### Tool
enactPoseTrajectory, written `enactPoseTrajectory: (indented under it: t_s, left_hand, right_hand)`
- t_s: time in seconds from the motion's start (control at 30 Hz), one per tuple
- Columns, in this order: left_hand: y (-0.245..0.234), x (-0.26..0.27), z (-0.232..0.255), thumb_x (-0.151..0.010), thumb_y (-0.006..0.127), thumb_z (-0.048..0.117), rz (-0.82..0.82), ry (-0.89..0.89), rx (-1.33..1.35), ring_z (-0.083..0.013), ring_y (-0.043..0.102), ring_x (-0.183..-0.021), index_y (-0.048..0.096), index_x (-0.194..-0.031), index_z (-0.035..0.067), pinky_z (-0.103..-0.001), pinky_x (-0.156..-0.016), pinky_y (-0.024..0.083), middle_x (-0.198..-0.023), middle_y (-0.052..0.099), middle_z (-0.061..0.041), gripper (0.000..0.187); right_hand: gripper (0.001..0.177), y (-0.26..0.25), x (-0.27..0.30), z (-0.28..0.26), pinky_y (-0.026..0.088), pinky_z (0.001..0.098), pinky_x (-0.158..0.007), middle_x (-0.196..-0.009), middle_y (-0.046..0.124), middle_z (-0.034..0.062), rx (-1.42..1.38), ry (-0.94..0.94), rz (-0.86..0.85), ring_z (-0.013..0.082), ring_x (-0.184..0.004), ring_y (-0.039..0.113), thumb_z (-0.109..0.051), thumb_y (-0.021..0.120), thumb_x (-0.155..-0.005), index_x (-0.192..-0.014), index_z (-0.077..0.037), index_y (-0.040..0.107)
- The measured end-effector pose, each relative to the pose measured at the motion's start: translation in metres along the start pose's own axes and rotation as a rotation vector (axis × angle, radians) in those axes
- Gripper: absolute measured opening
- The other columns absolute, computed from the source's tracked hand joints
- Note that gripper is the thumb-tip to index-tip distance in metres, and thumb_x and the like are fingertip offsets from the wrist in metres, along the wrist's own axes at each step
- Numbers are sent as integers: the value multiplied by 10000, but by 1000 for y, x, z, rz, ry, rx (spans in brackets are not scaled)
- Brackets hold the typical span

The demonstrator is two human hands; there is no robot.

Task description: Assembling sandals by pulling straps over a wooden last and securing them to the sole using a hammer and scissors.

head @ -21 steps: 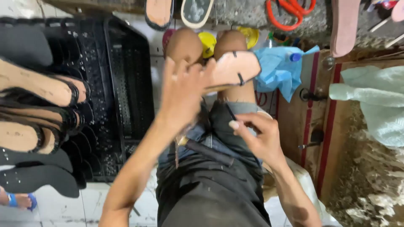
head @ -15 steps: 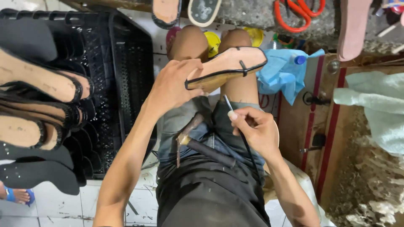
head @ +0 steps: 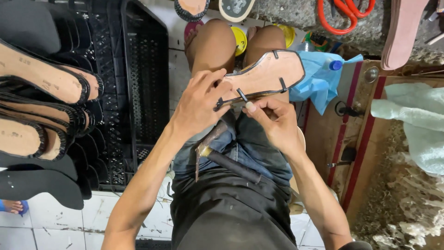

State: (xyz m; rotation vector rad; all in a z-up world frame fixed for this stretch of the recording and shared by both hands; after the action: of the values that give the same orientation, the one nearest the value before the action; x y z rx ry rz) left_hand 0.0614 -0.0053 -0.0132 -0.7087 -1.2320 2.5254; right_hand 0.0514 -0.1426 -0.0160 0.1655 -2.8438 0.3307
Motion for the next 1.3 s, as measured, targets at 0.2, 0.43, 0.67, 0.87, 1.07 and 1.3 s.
enactPoseTrajectory:
  t_s: [0.2, 0.43, 0.67, 0.87, 1.07, 1.3]
  left_hand:
    - [-5, 2, 7, -650, 765, 194, 49, 43, -51, -270, 498, -951, 563, -967, 134, -326, -731, 442, -1046, 489, -76, 381]
    - [-9, -10, -36, -612, 810, 200, -18, -283, 506, -407, 580, -860, 550, -912, 43, -420, -726, 475, -966, 589, -200, 426]
    - [-6, -13, -40, -601, 816, 189, -55, -308, 554, -402, 583, -876, 564, -907, 43, -416, -731, 474, -970, 602, -218, 423]
    - [-8, -9, 3, -565, 813, 185, 4, 18, 61, -280, 528, -884, 593, -906, 111, -343, -703, 473, -1005, 534, -97, 412]
    - [-7, -2, 17, -708, 701, 182, 53, 93, -71, -282, 493, -905, 527, -980, 94, -341, -691, 446, -1016, 479, -94, 334]
    - [-5, 3, 26, -874, 483, 173, 160, 178, -191, -282, 508, -868, 513, -939, 79, -330, -691, 452, -1049, 487, -129, 118]
  right_hand:
    - [110, 2, -2, 0, 491, 254, -555, -608, 605, 112, 2, -15, -24, 86, -653, 545, -45, 620, -815, -738, 34, 619]
    - [113, 1, -2, 13, 537, 321, -715, -769, 648, 152, -263, 104, 67, 170, -748, 640, -62, 587, -833, -760, 21, 610]
    - [121, 2, -5, 6, 533, 317, -711, -765, 639, 147, -247, 88, 58, 158, -737, 624, -68, 599, -826, -761, 34, 609]
    - [126, 2, -1, -9, 525, 287, -631, -667, 615, 124, -74, 24, 14, 108, -698, 578, -59, 616, -820, -743, 41, 613]
    - [119, -1, 0, -7, 498, 244, -578, -627, 604, 107, -22, 26, -3, 72, -652, 535, -51, 633, -808, -727, 35, 621]
    - [111, -2, 0, 6, 477, 224, -515, -628, 613, 114, -16, 6, 7, 60, -602, 520, -45, 648, -795, -714, 29, 631]
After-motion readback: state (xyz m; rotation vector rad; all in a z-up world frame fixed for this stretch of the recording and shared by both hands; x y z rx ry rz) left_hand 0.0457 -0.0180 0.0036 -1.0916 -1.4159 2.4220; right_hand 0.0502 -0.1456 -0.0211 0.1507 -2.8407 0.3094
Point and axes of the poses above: each hand's wrist, its own x-axis away from the middle knuckle, its own y-axis out of the palm, z = x × y, the point moved 9 cm from there along -x, towards the middle knuckle
